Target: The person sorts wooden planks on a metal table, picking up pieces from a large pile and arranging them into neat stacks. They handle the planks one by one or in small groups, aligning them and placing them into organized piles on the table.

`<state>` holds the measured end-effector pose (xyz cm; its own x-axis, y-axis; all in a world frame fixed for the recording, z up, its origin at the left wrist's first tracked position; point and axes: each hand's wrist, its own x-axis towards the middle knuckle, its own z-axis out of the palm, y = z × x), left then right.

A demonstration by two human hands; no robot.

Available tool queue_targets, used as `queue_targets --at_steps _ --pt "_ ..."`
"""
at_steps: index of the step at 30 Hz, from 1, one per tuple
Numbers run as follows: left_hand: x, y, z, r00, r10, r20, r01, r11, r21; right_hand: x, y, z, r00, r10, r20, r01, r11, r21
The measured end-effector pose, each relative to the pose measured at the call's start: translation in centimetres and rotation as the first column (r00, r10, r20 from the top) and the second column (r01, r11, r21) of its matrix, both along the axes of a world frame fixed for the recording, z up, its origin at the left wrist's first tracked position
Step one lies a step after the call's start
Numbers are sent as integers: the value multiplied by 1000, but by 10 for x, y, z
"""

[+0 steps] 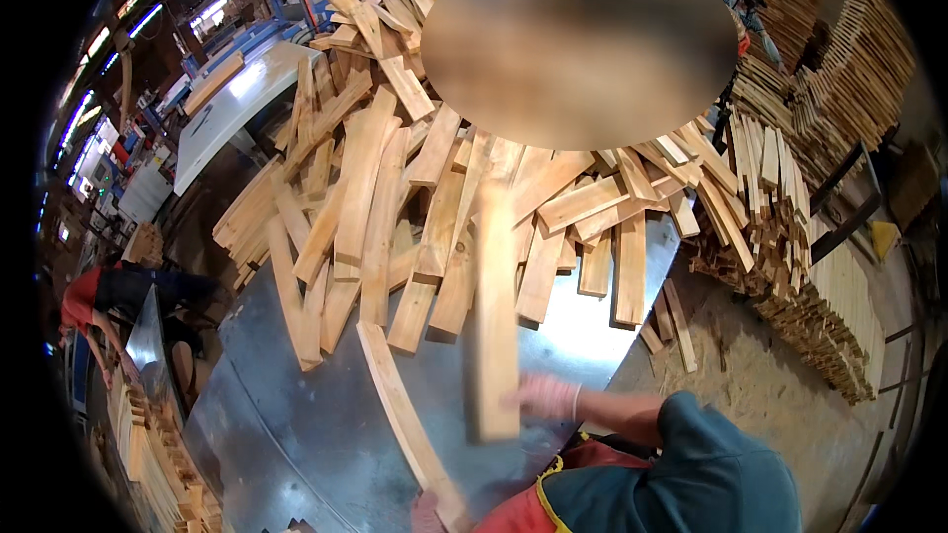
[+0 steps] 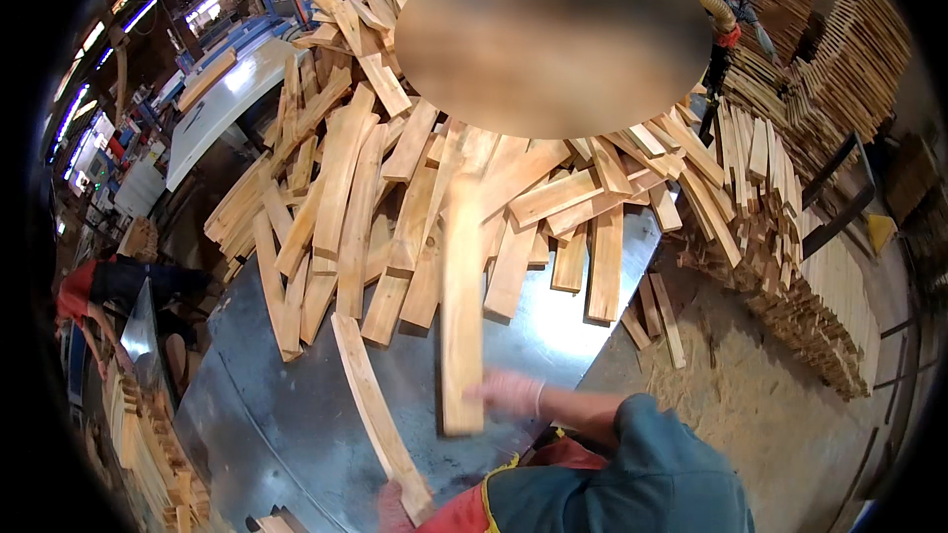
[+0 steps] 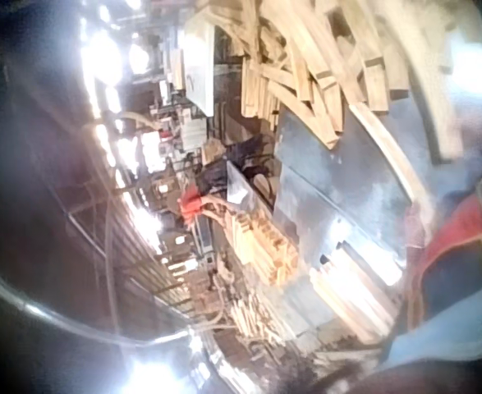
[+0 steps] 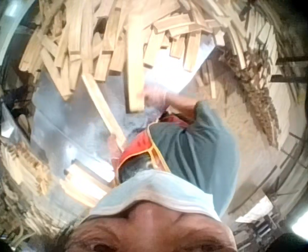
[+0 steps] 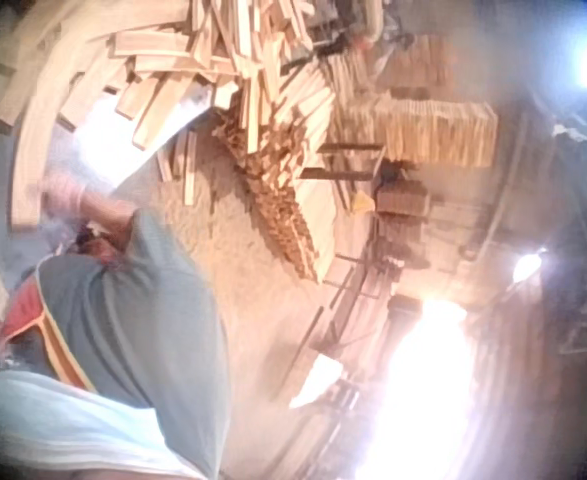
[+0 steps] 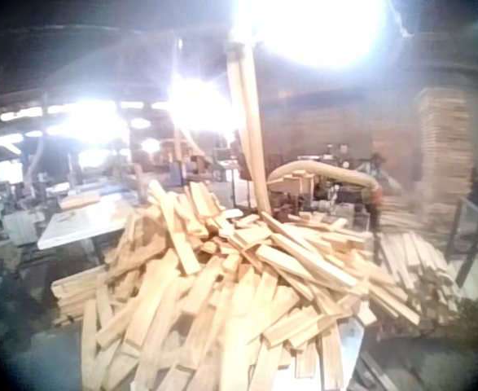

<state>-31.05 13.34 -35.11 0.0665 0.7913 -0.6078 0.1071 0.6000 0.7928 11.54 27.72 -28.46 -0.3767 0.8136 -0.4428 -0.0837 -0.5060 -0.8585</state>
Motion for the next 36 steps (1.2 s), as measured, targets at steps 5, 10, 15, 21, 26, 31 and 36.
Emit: queue_targets --at_steps 5,10,15,21,26,31,36 --pt "93 57 81 993 -19 118 21 1000 -12 -116 -85 -80 873 459 -162 -483 860 -166" --pt "65 2 75 924 311 223 -311 950 -33 -146 -57 53 482 768 422 -861 505 65" --pt "-20 -74 112 659 94 -746 -100 994 37 -138 -78 31 886 411 215 -435 897 77" --pt "-142 -168 141 18 310 -950 -167 938 303 -127 -101 -34 867 388 312 -378 921 -93" --pt "-219 -236 132 112 85 -990 -242 969 56 -99 -99 21 740 381 555 -454 891 -7" --pt "-152 -132 129 -85 -39 -996 23 999 -41 46 -53 26 863 141 485 -173 985 21" --pt "44 58 92 337 290 -896 430 799 420 242 14 127 849 -516 114 464 832 303"
